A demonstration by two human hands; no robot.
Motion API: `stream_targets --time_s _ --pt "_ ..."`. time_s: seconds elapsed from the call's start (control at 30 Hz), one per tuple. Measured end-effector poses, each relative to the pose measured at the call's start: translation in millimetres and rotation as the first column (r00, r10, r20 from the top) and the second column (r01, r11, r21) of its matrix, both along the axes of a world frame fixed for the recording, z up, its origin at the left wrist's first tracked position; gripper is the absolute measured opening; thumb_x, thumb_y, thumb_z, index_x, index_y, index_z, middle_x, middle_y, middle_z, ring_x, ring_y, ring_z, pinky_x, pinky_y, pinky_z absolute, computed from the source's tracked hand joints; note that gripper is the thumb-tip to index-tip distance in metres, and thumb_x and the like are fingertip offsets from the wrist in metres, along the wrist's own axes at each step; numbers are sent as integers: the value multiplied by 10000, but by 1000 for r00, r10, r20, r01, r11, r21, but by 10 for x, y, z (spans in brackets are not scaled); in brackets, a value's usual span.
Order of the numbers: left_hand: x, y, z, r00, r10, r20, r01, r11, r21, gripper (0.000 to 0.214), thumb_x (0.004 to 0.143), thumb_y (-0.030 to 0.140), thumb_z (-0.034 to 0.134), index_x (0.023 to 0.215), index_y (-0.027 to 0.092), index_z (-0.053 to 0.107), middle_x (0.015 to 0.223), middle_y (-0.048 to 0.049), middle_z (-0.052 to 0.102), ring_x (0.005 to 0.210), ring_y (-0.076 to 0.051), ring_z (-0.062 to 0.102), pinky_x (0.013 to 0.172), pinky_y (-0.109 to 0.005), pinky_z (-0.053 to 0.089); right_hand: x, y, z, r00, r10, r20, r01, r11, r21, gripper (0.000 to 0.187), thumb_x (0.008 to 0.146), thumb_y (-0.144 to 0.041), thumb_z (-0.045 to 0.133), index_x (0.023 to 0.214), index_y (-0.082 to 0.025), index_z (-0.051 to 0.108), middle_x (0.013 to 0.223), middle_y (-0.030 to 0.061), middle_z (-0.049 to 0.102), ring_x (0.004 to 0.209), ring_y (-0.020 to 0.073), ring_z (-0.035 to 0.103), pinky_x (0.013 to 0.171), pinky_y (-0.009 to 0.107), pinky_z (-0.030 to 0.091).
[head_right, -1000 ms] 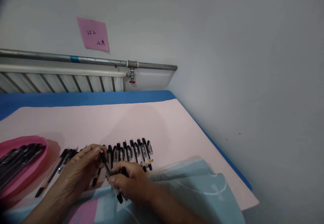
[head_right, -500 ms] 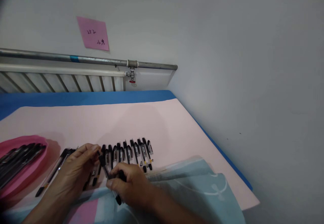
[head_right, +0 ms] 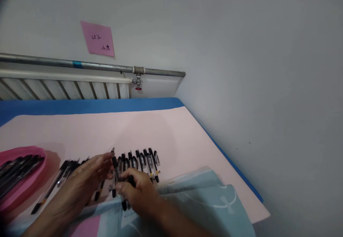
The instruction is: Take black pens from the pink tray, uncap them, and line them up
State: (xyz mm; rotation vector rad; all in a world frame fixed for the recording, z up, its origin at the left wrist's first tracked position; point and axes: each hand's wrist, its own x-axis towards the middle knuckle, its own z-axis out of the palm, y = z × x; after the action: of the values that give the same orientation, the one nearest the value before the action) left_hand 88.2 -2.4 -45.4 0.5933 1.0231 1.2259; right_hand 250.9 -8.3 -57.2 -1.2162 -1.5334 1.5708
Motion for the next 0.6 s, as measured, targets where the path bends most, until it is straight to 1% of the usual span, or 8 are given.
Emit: stream_targets --time_s 0.1,0.17,0.23,0.37,0.43,0.53,0.6 --pt "14 -24 -101 991 -95 -91 95 995 -10 294 665 339 696 927 205 683 743 -29 672 685 -142 590 673 -252 454 -9 -4 -22 999 -1 -50 2 1000 23 100 729 -276 566 754 -183 539 602 -41 480 554 81 407 536 211 320" --pt "20 -27 -150 986 -123 -111 124 992 9 272 693 346 670 931 215 678 706 -14 658 664 -135 572 671 -249 446 -18 -11 -25 997 -6 -81 8 1000 29 108 720 -280 577 743 -182 538 595 -44 477 547 79 402 536 212 318" --pt "25 -21 -164 983 -133 -127 138 990 26 275 703 361 654 938 221 675 711 -10 652 649 -131 556 661 -249 441 -23 -14 -17 996 -13 -87 17 999 38 106 716 -279 581 737 -183 541 592 -47 476 546 80 402 540 214 320" --pt "40 -20 -105 960 -154 -235 159 987 6 287 671 383 673 905 217 672 812 -23 656 663 -129 541 644 -245 436 -25 -9 13 999 -14 -47 17 998 65 91 712 -264 578 720 -181 542 613 -39 496 558 87 416 555 223 334" --pt "52 -34 -60 944 -206 -257 208 978 -21 255 673 399 667 843 210 661 793 -13 638 655 -126 533 618 -242 430 -29 -9 19 999 -16 -35 19 997 71 88 706 -259 579 713 -178 544 621 -33 510 567 94 424 559 228 341" --pt "58 -59 -18 921 -306 -239 302 952 -54 247 707 441 619 730 195 614 710 16 586 601 -113 499 548 -229 395 -36 -11 8 999 -33 -44 36 995 90 98 681 -259 603 692 -170 563 629 -21 529 593 109 444 574 238 355" --pt "50 -71 -12 913 -305 -272 309 951 -29 260 718 448 602 674 193 580 686 28 563 616 -115 491 567 -230 390 -29 -4 -2 997 -69 -33 72 993 94 97 664 -258 622 687 -171 586 620 -18 536 594 115 455 572 241 359"
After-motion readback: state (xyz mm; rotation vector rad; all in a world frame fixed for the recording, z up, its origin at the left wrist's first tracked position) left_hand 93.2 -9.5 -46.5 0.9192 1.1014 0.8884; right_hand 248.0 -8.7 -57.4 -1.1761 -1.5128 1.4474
